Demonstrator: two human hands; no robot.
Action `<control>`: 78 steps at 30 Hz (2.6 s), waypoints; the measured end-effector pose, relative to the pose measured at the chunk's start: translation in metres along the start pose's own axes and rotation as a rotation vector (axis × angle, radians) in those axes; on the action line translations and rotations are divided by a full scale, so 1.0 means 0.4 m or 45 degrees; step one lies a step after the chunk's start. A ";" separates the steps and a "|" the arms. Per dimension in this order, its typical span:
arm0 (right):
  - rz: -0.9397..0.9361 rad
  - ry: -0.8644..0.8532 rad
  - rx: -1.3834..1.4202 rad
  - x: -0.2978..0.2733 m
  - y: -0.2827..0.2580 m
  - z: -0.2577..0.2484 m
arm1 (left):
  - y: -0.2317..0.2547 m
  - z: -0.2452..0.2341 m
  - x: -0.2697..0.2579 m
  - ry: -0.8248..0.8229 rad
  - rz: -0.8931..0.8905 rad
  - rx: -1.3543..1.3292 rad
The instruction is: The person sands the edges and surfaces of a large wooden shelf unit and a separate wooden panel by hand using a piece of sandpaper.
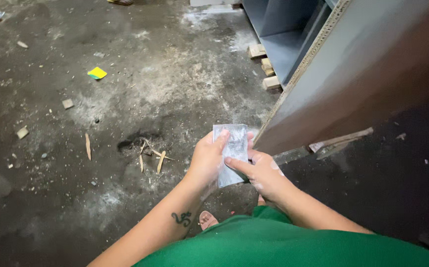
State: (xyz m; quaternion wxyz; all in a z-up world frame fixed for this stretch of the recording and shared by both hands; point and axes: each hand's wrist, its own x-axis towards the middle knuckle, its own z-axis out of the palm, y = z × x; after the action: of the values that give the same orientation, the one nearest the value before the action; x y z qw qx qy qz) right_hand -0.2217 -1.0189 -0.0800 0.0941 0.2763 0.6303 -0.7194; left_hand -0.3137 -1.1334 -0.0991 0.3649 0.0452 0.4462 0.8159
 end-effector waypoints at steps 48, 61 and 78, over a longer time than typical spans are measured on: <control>-0.034 1.298 -0.210 0.325 -0.231 0.095 | 0.319 0.113 0.731 -1.561 -0.220 1.110; -0.411 1.459 0.418 0.377 -0.218 0.136 | 0.376 0.059 0.749 -1.749 -0.436 0.777; -0.572 1.745 -0.243 0.159 -0.478 0.083 | 0.386 0.044 0.848 -1.064 -0.375 0.875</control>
State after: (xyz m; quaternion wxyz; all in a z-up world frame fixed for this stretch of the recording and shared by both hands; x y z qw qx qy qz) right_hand -0.3762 -1.0011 0.0524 -0.4481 0.5194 0.6491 -0.3287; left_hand -0.6400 -0.9573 -0.0565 0.5850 0.4182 0.5055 0.4767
